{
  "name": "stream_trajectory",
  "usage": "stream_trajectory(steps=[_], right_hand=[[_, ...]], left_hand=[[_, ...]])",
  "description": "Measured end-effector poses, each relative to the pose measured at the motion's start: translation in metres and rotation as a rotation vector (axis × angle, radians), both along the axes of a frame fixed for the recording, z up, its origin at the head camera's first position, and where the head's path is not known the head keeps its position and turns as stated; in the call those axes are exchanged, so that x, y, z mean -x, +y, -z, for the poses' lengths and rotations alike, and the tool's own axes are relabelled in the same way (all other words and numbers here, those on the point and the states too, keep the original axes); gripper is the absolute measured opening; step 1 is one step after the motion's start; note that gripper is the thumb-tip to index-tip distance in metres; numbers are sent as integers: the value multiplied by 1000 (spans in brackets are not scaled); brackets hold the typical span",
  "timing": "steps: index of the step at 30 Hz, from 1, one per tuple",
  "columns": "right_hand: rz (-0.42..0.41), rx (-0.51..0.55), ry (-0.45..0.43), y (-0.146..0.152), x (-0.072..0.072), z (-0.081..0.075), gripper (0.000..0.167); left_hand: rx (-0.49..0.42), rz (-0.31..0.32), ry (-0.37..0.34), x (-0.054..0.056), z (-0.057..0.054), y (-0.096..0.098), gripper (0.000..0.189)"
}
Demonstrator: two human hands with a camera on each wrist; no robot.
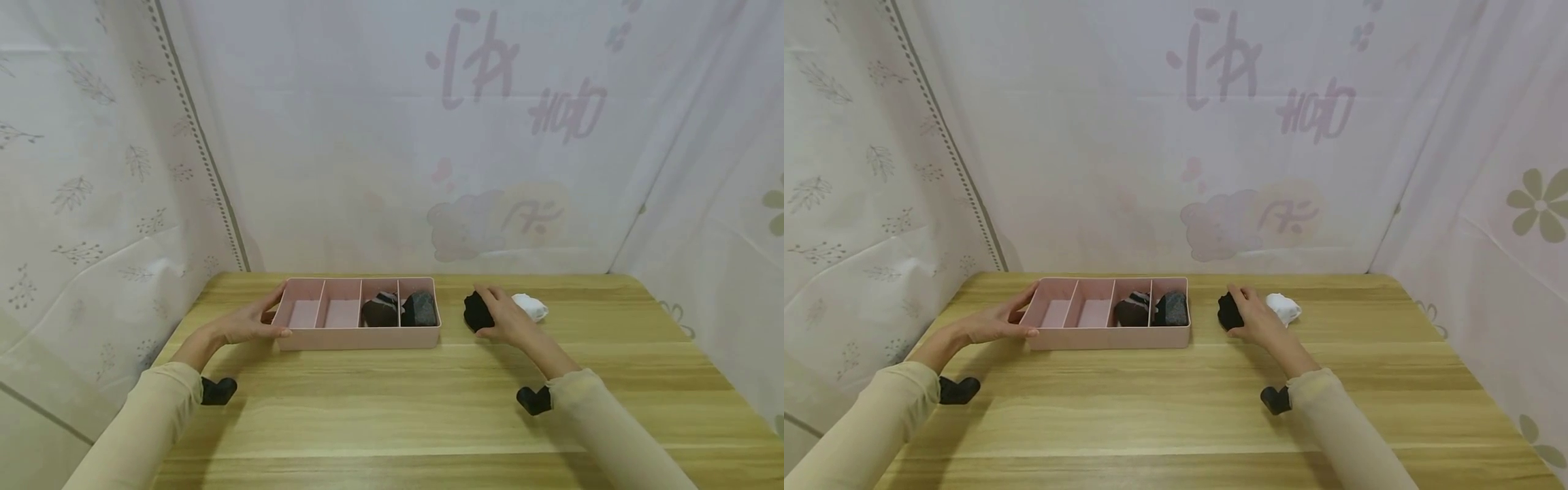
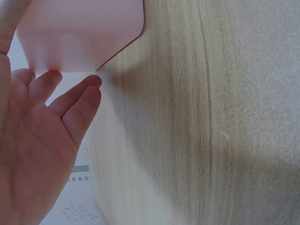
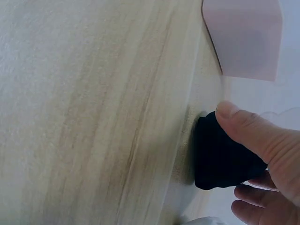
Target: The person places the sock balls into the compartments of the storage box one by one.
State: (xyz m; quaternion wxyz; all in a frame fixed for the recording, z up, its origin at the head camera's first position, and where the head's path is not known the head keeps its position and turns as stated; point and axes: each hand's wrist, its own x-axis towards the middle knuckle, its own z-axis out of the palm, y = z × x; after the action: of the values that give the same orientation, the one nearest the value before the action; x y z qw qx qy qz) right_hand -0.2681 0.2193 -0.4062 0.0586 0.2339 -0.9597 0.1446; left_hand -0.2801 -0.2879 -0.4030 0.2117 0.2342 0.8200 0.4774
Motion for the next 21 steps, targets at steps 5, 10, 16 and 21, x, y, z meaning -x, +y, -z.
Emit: stream_trajectory(steps=[5,10,16,21], right_hand=[[14,-7,-20,-3,1,2,92],[34,-41,-37,-7,3,4,91],[64,-61,-47,-9,4,5,87],[72,-77,-55,-10,6,5,85]], left_hand=[[-12,3,0,1,1,0,102],[-19,10,-1,1,1,0,101],[-3,1,0,0,-1,0,101],[-2,-6,-12,0,-1,0,102]])
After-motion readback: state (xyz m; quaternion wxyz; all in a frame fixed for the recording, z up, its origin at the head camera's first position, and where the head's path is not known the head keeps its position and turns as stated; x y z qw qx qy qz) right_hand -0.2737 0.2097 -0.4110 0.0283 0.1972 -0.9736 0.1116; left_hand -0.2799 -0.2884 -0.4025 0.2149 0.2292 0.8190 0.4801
